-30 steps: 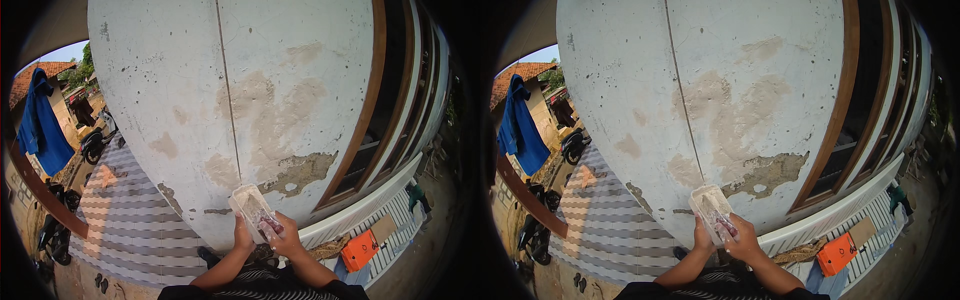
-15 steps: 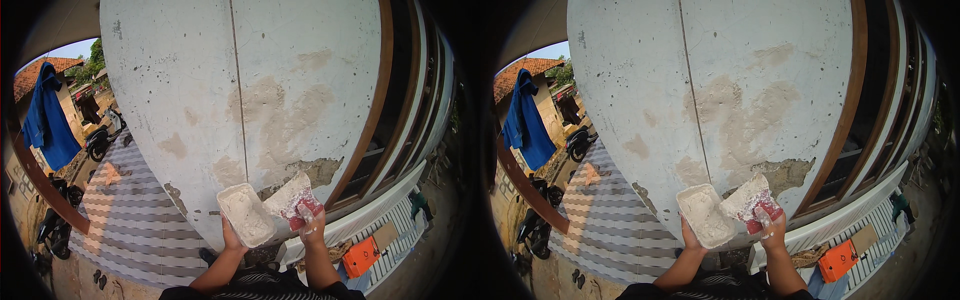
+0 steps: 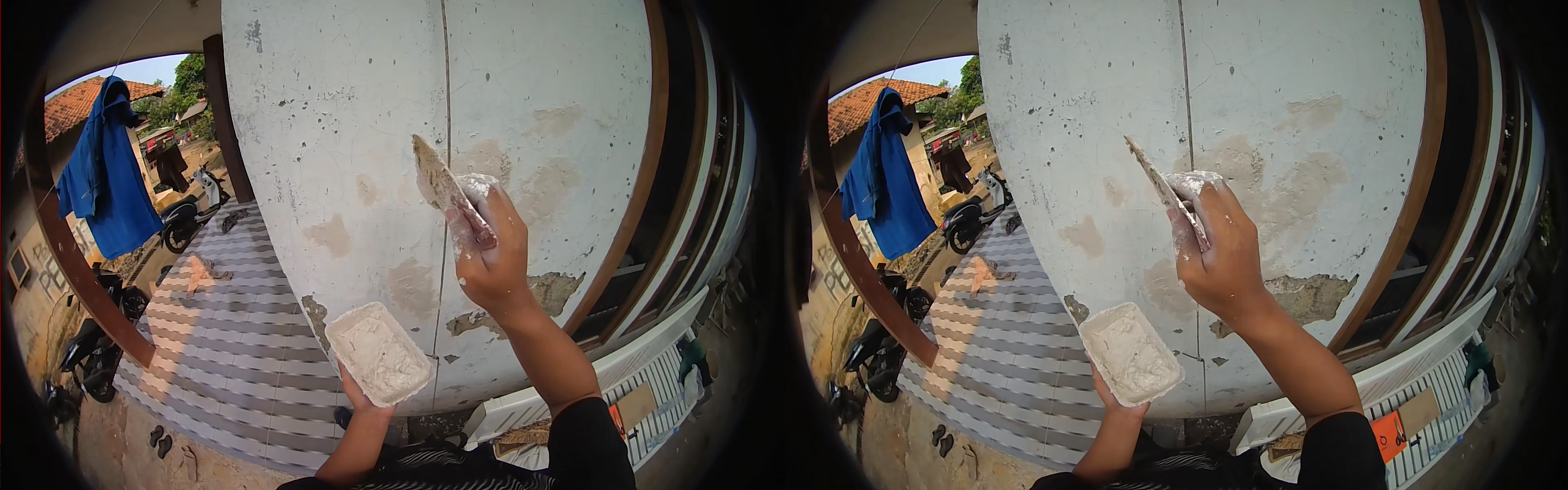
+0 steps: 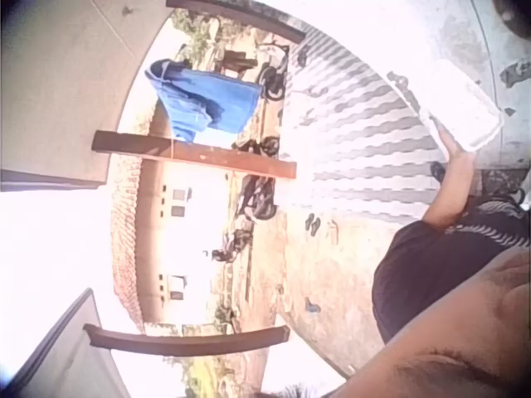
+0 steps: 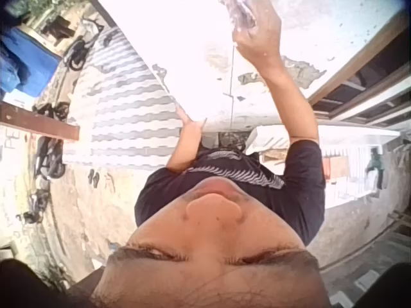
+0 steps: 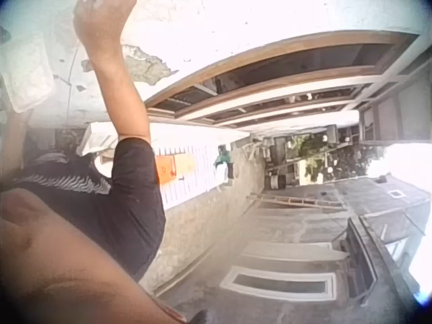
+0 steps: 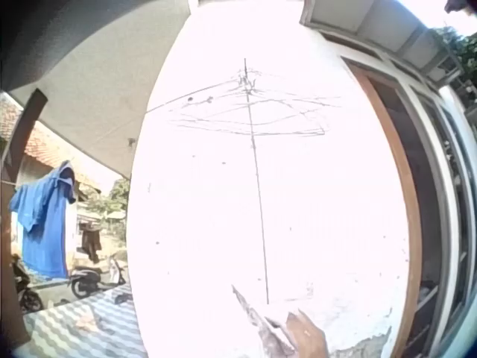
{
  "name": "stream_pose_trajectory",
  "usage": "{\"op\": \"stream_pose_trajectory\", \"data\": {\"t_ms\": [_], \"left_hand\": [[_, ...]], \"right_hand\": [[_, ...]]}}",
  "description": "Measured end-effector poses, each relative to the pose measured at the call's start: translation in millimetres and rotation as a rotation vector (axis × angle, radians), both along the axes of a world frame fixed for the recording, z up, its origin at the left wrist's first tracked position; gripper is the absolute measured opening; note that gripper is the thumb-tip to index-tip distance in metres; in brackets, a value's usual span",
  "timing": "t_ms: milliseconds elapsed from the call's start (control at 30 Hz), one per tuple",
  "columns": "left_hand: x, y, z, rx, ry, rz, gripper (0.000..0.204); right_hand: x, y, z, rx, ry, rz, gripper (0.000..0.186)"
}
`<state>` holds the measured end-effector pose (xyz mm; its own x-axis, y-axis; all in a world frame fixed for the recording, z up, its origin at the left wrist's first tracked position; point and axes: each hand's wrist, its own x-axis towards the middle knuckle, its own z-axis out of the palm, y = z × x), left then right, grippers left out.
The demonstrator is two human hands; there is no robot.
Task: Patching a damaged exterior wall by applying plaster or putty using a spatula.
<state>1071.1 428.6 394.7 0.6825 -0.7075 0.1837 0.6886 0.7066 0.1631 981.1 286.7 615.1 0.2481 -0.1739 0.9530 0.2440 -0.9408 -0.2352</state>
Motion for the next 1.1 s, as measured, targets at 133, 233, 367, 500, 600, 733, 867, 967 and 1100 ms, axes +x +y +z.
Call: {"op": "stream_pose_trajectory", "data": {"t_ms": [133,233,367,500,600,733,867,967,1100], "left_hand": [[9,8,3,-0.053,0.033,0.041,0.06],[21,12,-5,-0.035,0.046,0.104,0.059],[26,17,-12,0.004,0.066,0.183,0.059],[28,16,-11,0.018,0.078,0.193,0.061],[29,18,-8,0.011,0.084,0.175,0.063],[36,15,-8,0.006,0.049,0.205,0.064],[40,14,-11,0.044,0.061,0.199,0.063],[37,18,-12,0.058,0.048,0.202,0.063],[29,28,-14,0.086,0.017,0.232,0.063]], "right_hand": [[72,11,81,-0.626,-0.205,-0.312,0.025],[131,11,103,-0.749,-0.149,-0.371,0.015],[177,8,97,-0.719,-0.094,-0.368,0.012],[197,10,77,-0.644,-0.154,-0.293,0.006],[201,13,76,-0.636,-0.216,-0.275,0.007],[195,8,68,-0.619,-0.161,-0.259,0.009],[186,4,39,-0.627,-0.146,-0.222,0.013],[175,3,13,-0.626,-0.043,-0.204,0.015],[146,10,-19,-0.605,0.246,-0.229,0.016]]}}
